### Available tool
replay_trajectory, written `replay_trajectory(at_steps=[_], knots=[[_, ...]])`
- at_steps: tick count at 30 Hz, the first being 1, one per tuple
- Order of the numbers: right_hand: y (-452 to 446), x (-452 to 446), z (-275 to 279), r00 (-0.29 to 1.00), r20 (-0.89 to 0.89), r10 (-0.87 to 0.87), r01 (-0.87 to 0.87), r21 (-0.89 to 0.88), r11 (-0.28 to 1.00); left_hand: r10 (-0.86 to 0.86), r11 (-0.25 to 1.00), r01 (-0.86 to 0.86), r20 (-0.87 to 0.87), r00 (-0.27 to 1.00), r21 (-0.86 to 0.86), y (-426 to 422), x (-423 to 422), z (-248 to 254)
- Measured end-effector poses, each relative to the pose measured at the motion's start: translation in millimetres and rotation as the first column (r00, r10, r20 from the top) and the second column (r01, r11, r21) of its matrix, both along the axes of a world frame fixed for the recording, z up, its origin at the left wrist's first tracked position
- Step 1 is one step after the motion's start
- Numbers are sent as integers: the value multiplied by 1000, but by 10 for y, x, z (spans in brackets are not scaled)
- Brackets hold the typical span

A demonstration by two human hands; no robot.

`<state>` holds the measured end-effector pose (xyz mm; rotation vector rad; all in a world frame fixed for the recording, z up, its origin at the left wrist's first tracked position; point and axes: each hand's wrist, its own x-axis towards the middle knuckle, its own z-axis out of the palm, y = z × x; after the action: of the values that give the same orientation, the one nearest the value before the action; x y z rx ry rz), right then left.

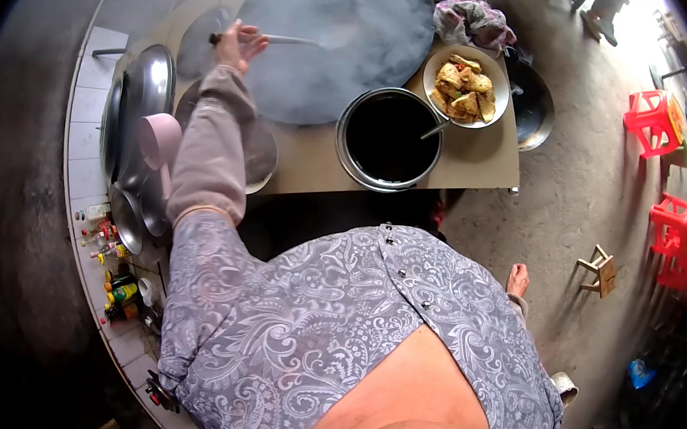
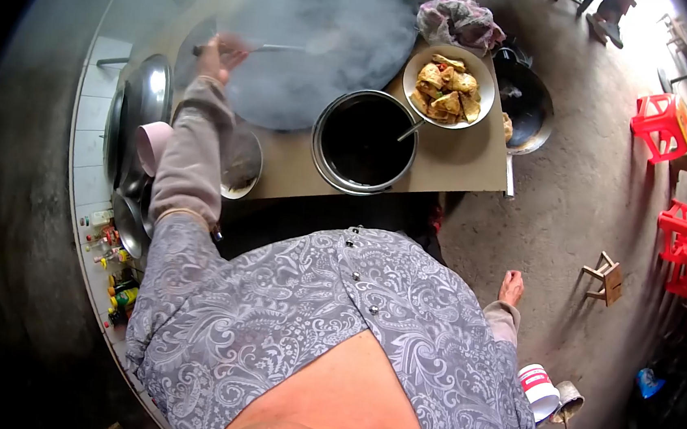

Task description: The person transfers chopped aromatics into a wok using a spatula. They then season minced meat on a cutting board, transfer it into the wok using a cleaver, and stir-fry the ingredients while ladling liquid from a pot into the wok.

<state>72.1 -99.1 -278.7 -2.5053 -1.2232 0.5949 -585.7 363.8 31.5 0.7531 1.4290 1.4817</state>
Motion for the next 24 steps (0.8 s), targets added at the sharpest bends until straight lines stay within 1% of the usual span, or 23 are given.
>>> replay_trajectory(at_steps=[1,3,4,5,7,8,10,12,13,15,16,17,20,22,23,24], knots=[[-82,24,-5,999,17,-35,36,-35,999,-66,998,66,-96,993,-5,-139,54,279],[-297,104,-63,994,56,-93,98,-99,990,-170,981,152,-158,973,-116,-282,10,555],[-353,127,-88,992,53,-117,123,-115,986,-226,966,195,-187,956,-169,-312,3,613],[-423,113,-91,988,50,-146,151,-134,979,-243,953,211,-129,962,-219,-342,25,573],[-474,50,-88,982,30,-187,189,-161,969,-114,985,114,6,993,-129,-301,306,234],[-454,41,-100,988,37,-151,155,-159,975,-51,994,58,77,996,-90,-269,501,55],[-376,26,-159,995,52,-86,93,-150,984,119,991,-126,162,980,34,-110,922,-190],[-191,58,-83,998,28,-51,53,-77,996,138,975,-170,216,967,140,255,867,-378],[-172,92,-54,999,17,-30,31,-45,999,149,962,-197,243,958,187,300,854,-429],[-161,141,8,997,19,-72,73,-57,996,119,979,-112,-30,992,170,252,691,-488],[-140,187,-6,995,18,-93,94,-58,994,97,985,-71,-168,981,158,229,613,-457],[-172,209,-45,992,14,-123,124,-53,991,47,995,-24,-243,969,96,105,569,-346],[-218,211,-109,990,46,-137,142,-154,978,-201,966,236,-266,943,107,-84,289,169],[-207,222,-231,993,42,-106,111,-140,984,-247,966,257,-405,880,-31,-166,307,695],[-223,242,-250,995,43,-89,94,-139,986,-276,961,256,-464,841,-107,-227,324,858],[-198,241,-233,995,35,-90,94,-140,986,-265,964,232,-479,837,-129,-283,333,920]])
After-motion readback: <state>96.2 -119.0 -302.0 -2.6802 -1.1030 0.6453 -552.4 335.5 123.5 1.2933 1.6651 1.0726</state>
